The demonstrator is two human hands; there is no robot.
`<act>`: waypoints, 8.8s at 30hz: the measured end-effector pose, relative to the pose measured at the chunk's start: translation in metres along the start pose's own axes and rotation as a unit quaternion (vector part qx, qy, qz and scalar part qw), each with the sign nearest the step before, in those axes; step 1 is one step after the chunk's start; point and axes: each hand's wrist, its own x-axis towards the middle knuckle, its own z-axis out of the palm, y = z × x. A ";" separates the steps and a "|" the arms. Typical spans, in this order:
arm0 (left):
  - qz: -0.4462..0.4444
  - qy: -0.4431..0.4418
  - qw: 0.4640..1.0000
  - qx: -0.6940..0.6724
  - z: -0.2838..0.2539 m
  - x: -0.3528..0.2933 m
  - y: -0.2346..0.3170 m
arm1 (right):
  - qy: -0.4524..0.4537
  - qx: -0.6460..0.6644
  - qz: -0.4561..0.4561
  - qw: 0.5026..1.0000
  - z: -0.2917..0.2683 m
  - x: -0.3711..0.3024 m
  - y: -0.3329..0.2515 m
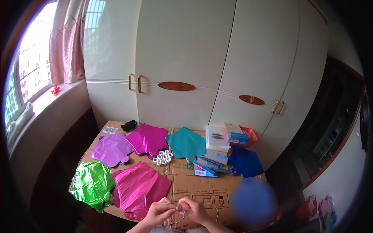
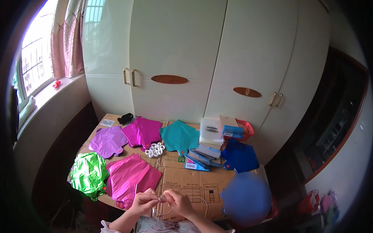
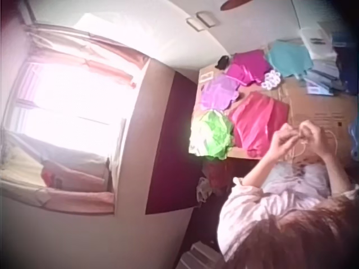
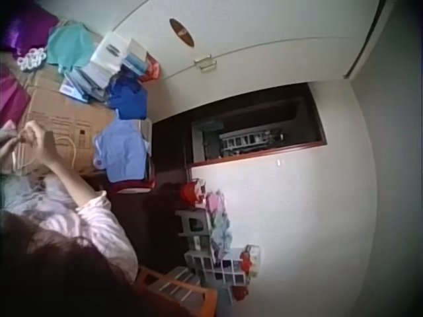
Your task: The person is threading small white plastic rings onto a white cord at a workbench.
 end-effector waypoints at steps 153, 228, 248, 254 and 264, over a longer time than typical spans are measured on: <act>-0.054 -0.100 0.993 0.040 -0.011 0.019 0.012 | -0.038 -0.038 -0.027 0.998 -0.027 0.012 -0.024; -0.319 -0.078 0.930 0.163 -0.055 -0.114 0.022 | -0.257 0.174 -0.040 0.950 0.131 -0.129 0.054; -0.174 -0.010 0.942 -0.286 -0.032 0.027 0.081 | -0.114 0.096 -0.041 0.988 -0.006 -0.050 -0.024; -0.218 0.023 0.954 -0.204 -0.011 0.036 0.067 | -0.035 0.256 0.026 0.966 0.029 -0.007 -0.026; -0.122 -0.119 0.963 -0.210 -0.027 0.013 0.054 | -0.038 0.072 0.073 0.994 0.007 0.012 -0.018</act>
